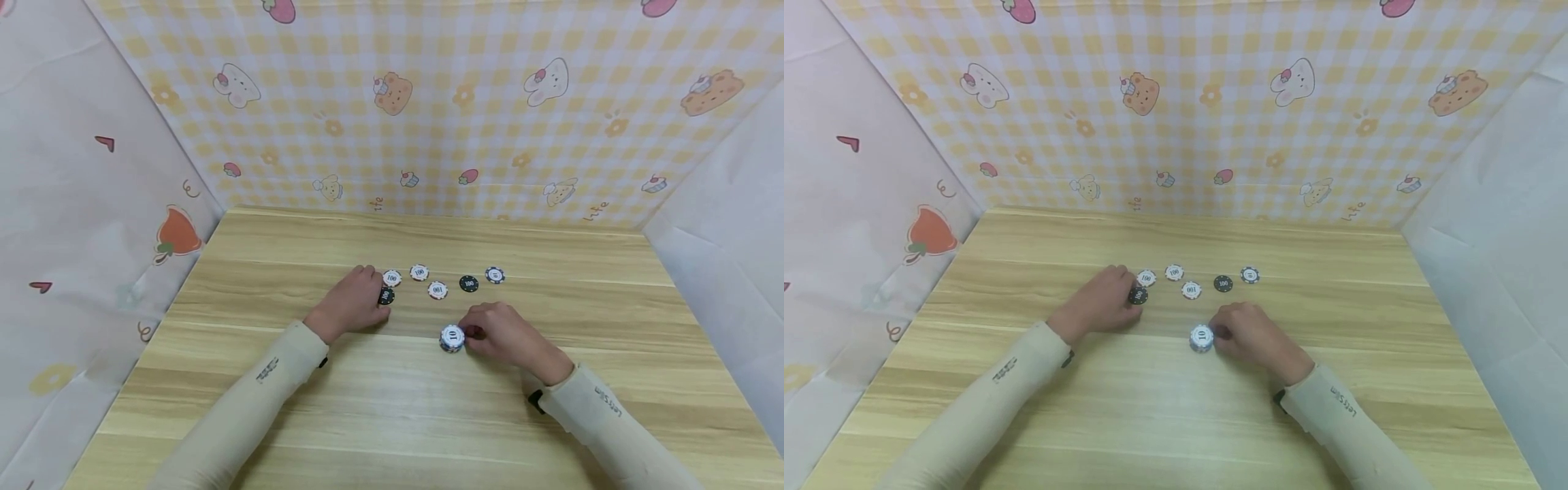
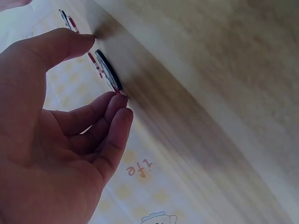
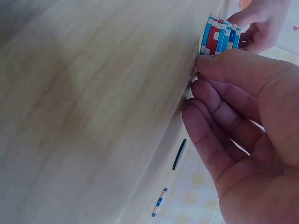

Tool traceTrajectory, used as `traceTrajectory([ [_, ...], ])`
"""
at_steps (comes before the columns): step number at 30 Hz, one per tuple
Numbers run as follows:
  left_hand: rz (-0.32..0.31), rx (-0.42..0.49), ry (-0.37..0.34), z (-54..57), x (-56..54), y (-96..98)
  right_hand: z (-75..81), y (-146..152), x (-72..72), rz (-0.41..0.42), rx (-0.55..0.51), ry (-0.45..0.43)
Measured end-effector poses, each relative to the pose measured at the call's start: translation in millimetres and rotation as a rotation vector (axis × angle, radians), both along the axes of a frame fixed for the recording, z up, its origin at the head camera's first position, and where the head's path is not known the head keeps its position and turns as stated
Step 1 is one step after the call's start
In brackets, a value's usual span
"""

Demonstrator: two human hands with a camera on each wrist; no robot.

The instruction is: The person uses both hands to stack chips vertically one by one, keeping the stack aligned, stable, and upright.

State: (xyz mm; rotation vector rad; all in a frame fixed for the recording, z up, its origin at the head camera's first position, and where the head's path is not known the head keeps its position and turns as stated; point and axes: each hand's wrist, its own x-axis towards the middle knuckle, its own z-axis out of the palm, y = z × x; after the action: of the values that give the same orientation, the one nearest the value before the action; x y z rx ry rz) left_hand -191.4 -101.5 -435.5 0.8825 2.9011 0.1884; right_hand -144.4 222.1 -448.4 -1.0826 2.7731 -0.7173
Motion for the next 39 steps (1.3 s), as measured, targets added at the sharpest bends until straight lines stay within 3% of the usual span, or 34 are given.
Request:
traceTrajectory([
  [17, 0.021, 0.001, -0.025, -1.8, -12.1, 6.5, 2.6, 0, 1.3, 0.012, -0.008, 0.021],
  [29, 0.031, 0.036, -0.063, 0.1, -9.3, 11.2, 1.1, 0, 1.2, 0.018, -0.013, 0.028],
  [39, 0.010, 0.006, -0.036, -4.3, -8.3, 11.5, 2.7, 0, 1.5, 0.018, -0.013, 0.032],
])
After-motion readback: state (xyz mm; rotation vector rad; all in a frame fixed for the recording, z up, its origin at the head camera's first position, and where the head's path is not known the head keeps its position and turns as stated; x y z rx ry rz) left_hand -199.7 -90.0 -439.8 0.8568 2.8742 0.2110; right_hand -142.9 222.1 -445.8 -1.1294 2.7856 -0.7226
